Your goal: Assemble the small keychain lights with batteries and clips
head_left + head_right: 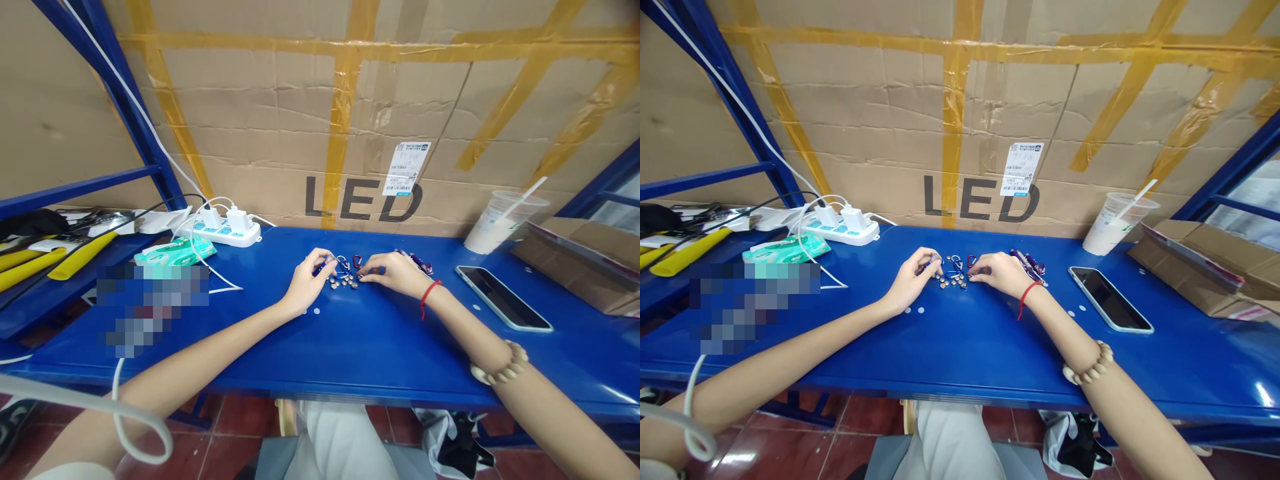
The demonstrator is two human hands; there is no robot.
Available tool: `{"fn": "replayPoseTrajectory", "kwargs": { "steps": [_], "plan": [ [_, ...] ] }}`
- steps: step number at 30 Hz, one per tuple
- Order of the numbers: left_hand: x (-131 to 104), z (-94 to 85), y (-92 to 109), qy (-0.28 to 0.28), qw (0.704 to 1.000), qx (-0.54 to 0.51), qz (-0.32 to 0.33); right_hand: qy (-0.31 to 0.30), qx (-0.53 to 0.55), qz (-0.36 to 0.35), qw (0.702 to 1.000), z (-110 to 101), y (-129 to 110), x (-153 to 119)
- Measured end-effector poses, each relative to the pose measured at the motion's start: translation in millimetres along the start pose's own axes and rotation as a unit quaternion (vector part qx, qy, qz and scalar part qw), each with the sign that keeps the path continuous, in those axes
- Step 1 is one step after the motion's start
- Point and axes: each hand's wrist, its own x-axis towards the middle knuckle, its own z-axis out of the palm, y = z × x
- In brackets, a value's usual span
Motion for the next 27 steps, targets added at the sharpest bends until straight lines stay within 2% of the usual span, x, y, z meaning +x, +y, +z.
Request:
{"fn": "replayPoseTrajectory", "kwargs": {
  "steps": [5, 8, 13, 17, 20, 23, 27],
  "plan": [
    [-4, 2.7, 5, -0.031, 0.998, 0.035, 0.030, 0.126, 0.123, 0.006, 0.984, -4, -26, -2],
    [-5, 3.7, 4, -0.047, 0.996, 0.043, 0.062, 0.155, 0.163, 0.007, 0.974, -4, -41, -4],
    [-4, 2.4, -5, -0.028, 0.982, 0.107, 0.154, 0.107, 0.225, 0.053, 0.967, -3, -49, -4],
    [-5, 1.0, -12, -0.017, 0.952, 0.159, 0.259, 0.034, 0.278, 0.084, 0.956, -3, -51, -4],
    [-5, 0.0, -14, -0.014, 0.930, 0.182, 0.319, 0.002, 0.300, 0.107, 0.948, -3, -51, -4],
    [-5, -1.4, -13, -0.022, 0.911, 0.205, 0.357, -0.011, 0.295, 0.119, 0.948, -4, -51, -4],
    [-5, -2.6, -14, -0.032, 0.899, 0.224, 0.376, -0.013, 0.256, 0.111, 0.960, -5, -51, -5]
  ]
}}
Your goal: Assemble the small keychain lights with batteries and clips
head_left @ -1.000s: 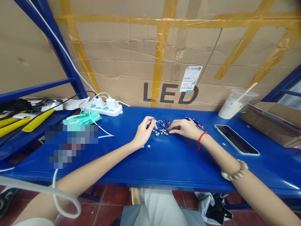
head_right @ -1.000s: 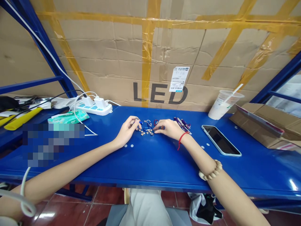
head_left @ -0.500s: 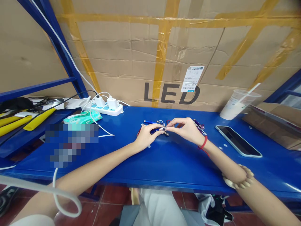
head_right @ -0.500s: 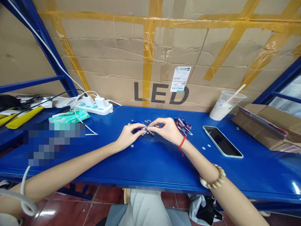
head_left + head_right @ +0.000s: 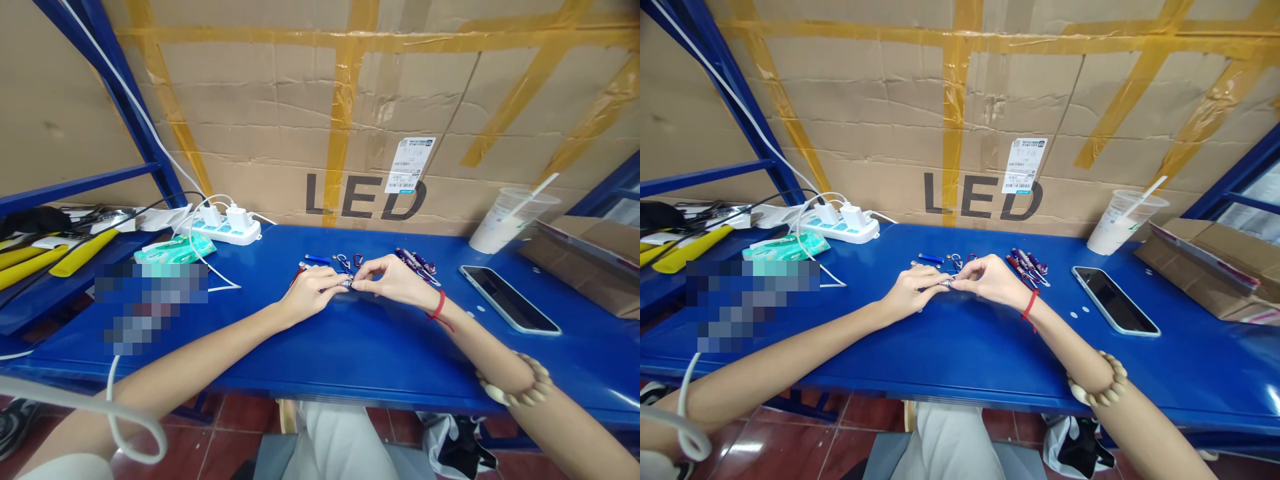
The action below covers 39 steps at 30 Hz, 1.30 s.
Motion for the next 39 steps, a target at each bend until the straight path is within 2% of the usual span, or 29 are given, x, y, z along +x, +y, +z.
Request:
{"fn": "replayPoseTrajectory", "kwargs": {
  "steps": [4, 7, 12, 16, 19, 21, 24, 27, 29, 31, 33, 35, 39],
  "plan": [
    [-3, 0.6, 1, -0.024, 0.999, 0.021, -0.018, 0.017, -0.011, -0.006, 1.000, 3, -2, -2],
    [-5, -0.2, 1, -0.044, 0.997, 0.043, -0.041, 0.016, 0.024, 0.023, 0.999, 8, -3, -3],
    [-4, -6.2, 1, -0.083, 0.993, 0.078, -0.037, -0.014, 0.138, 0.099, 0.985, 15, 2, -2],
    [-1, -11.0, 2, -0.085, 0.993, 0.083, -0.029, -0.063, 0.227, 0.136, 0.962, 16, 7, -2],
    [2, -9.7, 3, -0.084, 0.993, 0.065, -0.050, -0.089, 0.252, 0.156, 0.951, 16, 8, -1],
    [4, -6.7, 4, -0.075, 0.993, 0.037, -0.081, -0.072, 0.221, 0.144, 0.962, 13, 8, 1],
    [8, -2.5, 4, -0.054, 0.988, -0.011, -0.142, -0.010, 0.142, 0.104, 0.984, 6, 12, 5],
    [11, -2.7, 2, -0.041, 0.978, -0.033, -0.200, 0.104, 0.028, 0.045, 0.993, -6, 23, 11],
    [12, -5.0, 1, -0.033, 0.972, -0.041, -0.230, 0.189, -0.119, -0.005, 0.975, -11, 34, 14],
    [12, -7.4, 0, -0.025, 0.966, -0.052, -0.254, 0.186, -0.212, -0.034, 0.959, -14, 44, 17],
    [13, -9.1, 0, -0.025, 0.960, -0.064, -0.271, 0.150, -0.269, -0.047, 0.950, -13, 52, 19],
    [13, -9.8, 2, -0.036, 0.957, -0.075, -0.279, 0.110, -0.261, -0.049, 0.958, -10, 56, 21],
    [13, -8.3, 5, -0.056, 0.953, -0.085, -0.284, 0.058, -0.168, -0.048, 0.983, -5, 51, 21]
  ]
}}
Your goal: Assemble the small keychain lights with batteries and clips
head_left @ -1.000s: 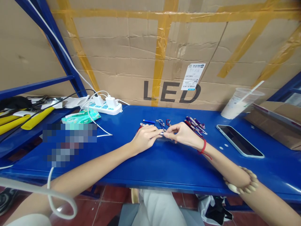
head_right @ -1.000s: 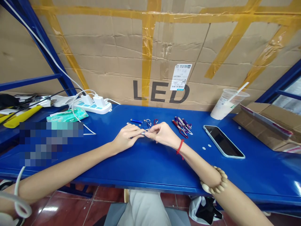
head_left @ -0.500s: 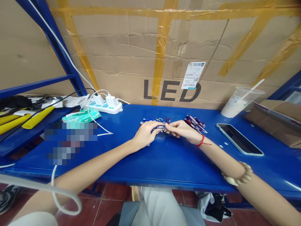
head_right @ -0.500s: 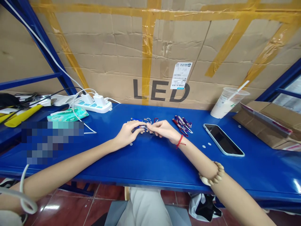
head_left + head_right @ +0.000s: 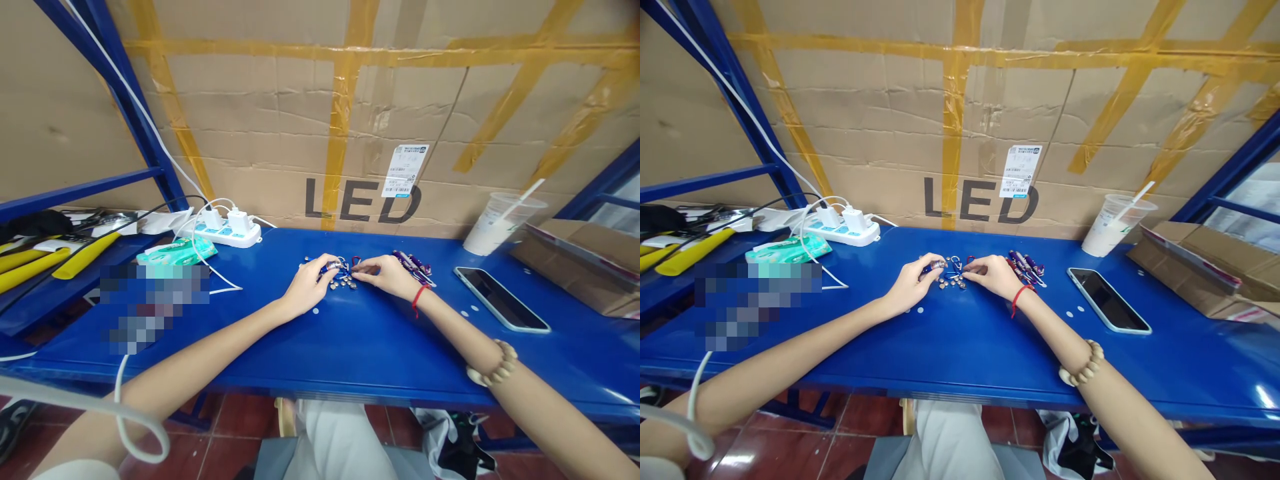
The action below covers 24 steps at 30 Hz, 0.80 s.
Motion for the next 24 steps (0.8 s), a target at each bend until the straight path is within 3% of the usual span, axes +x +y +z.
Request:
{"fn": "replayPoseTrajectory", "kwargs": {
  "steps": [5, 10, 14, 24],
  "plan": [
    [-1, 3.1, -1, -0.030, 0.999, -0.020, 0.008, 0.087, 0.039, -0.072, 0.993, -5, -25, -7],
    [-1, 4.1, 0, -0.047, 0.998, -0.028, 0.035, 0.111, 0.065, -0.164, 0.978, -6, -41, -13],
    [-3, 4.1, 1, -0.055, 0.996, 0.001, 0.074, 0.129, 0.050, -0.162, 0.977, -7, -39, -14],
    [-5, 0.0, -7, -0.082, 0.986, 0.053, 0.132, 0.099, 0.075, -0.125, 0.984, -1, -41, -17]
  ]
}}
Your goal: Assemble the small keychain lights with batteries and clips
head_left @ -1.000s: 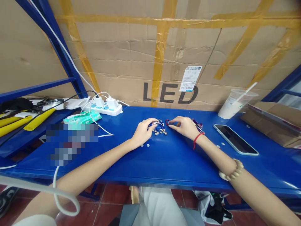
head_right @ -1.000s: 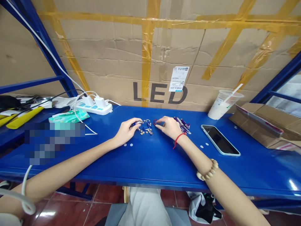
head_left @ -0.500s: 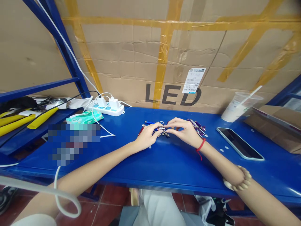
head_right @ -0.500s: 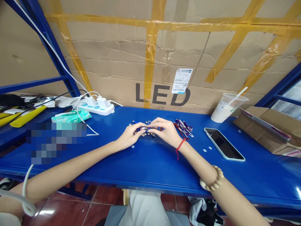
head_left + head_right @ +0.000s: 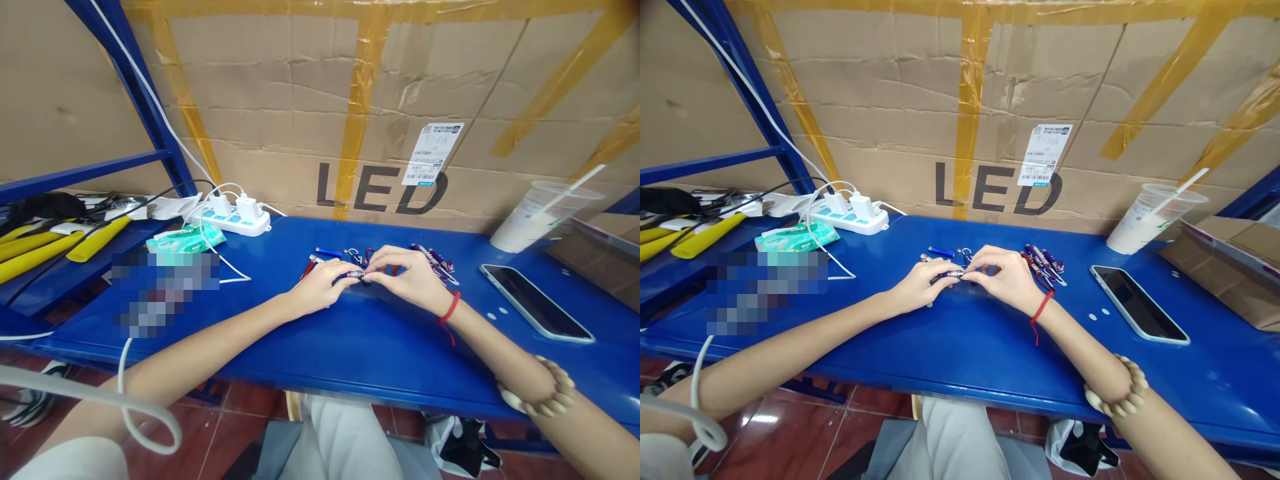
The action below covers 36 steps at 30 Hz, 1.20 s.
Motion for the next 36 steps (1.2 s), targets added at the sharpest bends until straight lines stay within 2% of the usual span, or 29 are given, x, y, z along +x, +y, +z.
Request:
{"fn": "replayPoseTrajectory", "kwargs": {
  "steps": [6, 9, 13, 15, 17, 19, 22, 26, 31, 34, 36],
  "plan": [
    [-4, -3.9, -3, -0.017, 0.993, 0.105, 0.059, -0.023, 0.061, 0.068, 0.996, 12, -7, -4],
    [-5, -5.3, -4, -0.020, 0.988, 0.136, 0.067, -0.030, 0.095, 0.116, 0.988, 13, -7, -5],
    [-3, -6.4, -1, -0.010, 0.991, 0.124, 0.056, -0.084, 0.175, 0.218, 0.956, 12, -7, -3],
    [-2, -5.8, 1, -0.001, 0.995, 0.098, 0.035, -0.096, 0.174, 0.232, 0.952, 11, -6, -3],
    [0, -4.0, 2, 0.002, 0.998, 0.065, 0.003, -0.050, 0.113, 0.190, 0.974, 10, -4, -3],
    [2, -1.2, 3, -0.001, 0.999, 0.033, -0.024, 0.028, 0.018, 0.099, 0.995, 8, -2, -2],
    [3, 2.7, 2, -0.004, 0.999, -0.006, -0.034, 0.089, -0.072, -0.036, 0.993, 4, -1, -3],
    [4, 2.7, 5, -0.004, 0.998, -0.046, -0.044, 0.082, -0.100, -0.115, 0.985, 0, 2, -2],
    [6, -3.6, 13, -0.045, 0.983, -0.143, -0.110, 0.043, -0.136, -0.185, 0.972, -7, 6, -2],
    [8, -6.7, 14, -0.067, 0.971, -0.187, -0.137, 0.013, -0.199, -0.234, 0.952, -12, 4, -3],
    [9, -8.1, 13, -0.088, 0.963, -0.212, -0.141, 0.016, -0.246, -0.266, 0.932, -15, 1, -4]
  ]
}}
